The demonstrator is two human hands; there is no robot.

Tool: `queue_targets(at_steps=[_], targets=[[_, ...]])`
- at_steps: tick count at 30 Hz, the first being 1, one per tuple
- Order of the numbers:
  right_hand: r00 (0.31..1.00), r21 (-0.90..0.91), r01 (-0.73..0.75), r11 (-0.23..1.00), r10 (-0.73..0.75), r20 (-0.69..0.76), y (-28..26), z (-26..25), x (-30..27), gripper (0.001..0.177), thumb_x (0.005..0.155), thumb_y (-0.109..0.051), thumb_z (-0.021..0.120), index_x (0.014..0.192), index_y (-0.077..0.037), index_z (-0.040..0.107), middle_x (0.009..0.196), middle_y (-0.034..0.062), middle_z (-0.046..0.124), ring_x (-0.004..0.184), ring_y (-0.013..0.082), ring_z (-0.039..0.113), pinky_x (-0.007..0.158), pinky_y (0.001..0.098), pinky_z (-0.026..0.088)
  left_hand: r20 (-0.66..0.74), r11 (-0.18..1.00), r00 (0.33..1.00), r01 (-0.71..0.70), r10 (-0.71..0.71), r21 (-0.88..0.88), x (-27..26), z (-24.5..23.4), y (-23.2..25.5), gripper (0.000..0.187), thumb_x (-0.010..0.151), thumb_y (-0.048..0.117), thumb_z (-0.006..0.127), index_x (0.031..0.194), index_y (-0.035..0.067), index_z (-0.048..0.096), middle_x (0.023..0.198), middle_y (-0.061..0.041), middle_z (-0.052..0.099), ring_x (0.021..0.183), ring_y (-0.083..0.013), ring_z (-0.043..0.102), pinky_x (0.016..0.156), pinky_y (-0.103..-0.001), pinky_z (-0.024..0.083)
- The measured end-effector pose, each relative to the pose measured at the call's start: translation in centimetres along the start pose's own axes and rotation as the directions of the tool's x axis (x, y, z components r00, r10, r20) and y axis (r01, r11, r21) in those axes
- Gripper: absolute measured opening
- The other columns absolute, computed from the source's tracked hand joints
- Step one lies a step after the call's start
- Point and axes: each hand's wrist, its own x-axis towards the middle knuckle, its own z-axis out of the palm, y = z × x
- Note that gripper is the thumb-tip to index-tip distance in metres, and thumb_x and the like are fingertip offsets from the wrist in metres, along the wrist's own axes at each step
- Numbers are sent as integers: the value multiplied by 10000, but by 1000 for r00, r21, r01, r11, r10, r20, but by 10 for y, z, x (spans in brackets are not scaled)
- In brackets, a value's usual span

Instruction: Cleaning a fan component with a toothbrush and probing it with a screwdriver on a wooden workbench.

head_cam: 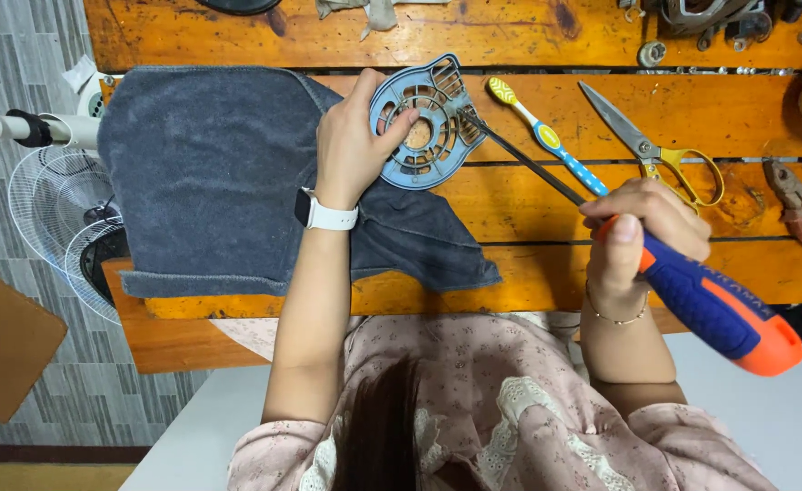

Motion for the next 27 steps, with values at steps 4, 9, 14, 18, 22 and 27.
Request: queue_targets(at_steps=[4,9,14,18,22,27], targets=[[985,14,-92,996,89,148,-8,5,4,361,1034,-238,543,895,81,638,733,149,559,646,226,511,670,328,380,3,999,999,-34,34,5,-1,1,-1,352,1008,417,684,1125,121,535,698,-10,592,562,-238,596,514,-384,418],[900,-76,-26,997,57,433,21,23,6,236,1034,-210,690,1083,16,736,991,153,737,804,234,657,759,323,491,4,999,1000,-30,30,26,-2,3,-3,353,1011,431,687,1109,130,530,672,1,570,536,-216,578,484,-366,401],[924,-124,58,991,-6,383,34,45,-13,225,1078,-37,580,870,34,626,819,150,663,711,283,631,675,376,453,-22,1000,1000,-16,16,11,-2,4,-6,375,1020,458,663,1084,121,511,640,-16,500,505,-218,508,477,-364,347],[903,-173,87,981,-4,429,37,41,-24,245,1095,-97,559,894,17,640,841,128,658,726,275,640,681,360,488,-50,998,997,-64,62,-22,-3,-1,0,351,1021,441,669,1052,126,518,653,2,509,519,-197,527,473,-354,358],[963,-218,111,970,-50,265,68,44,-31,198,1036,-102,638,843,-58,647,740,147,655,665,373,673,597,423,522,2,998,999,50,-50,-37,0,-10,16,387,950,447,743,1079,126,571,784,-259,676,832,-542,684,724,-622,512],[981,-152,64,986,-35,191,47,46,-25,207,1024,-130,597,828,-92,652,722,85,666,636,316,686,586,360,552,45,992,991,127,-127,-7,3,2,5,431,920,502,750,1072,135,582,779,-277,675,846,-547,681,744,-623,510]])
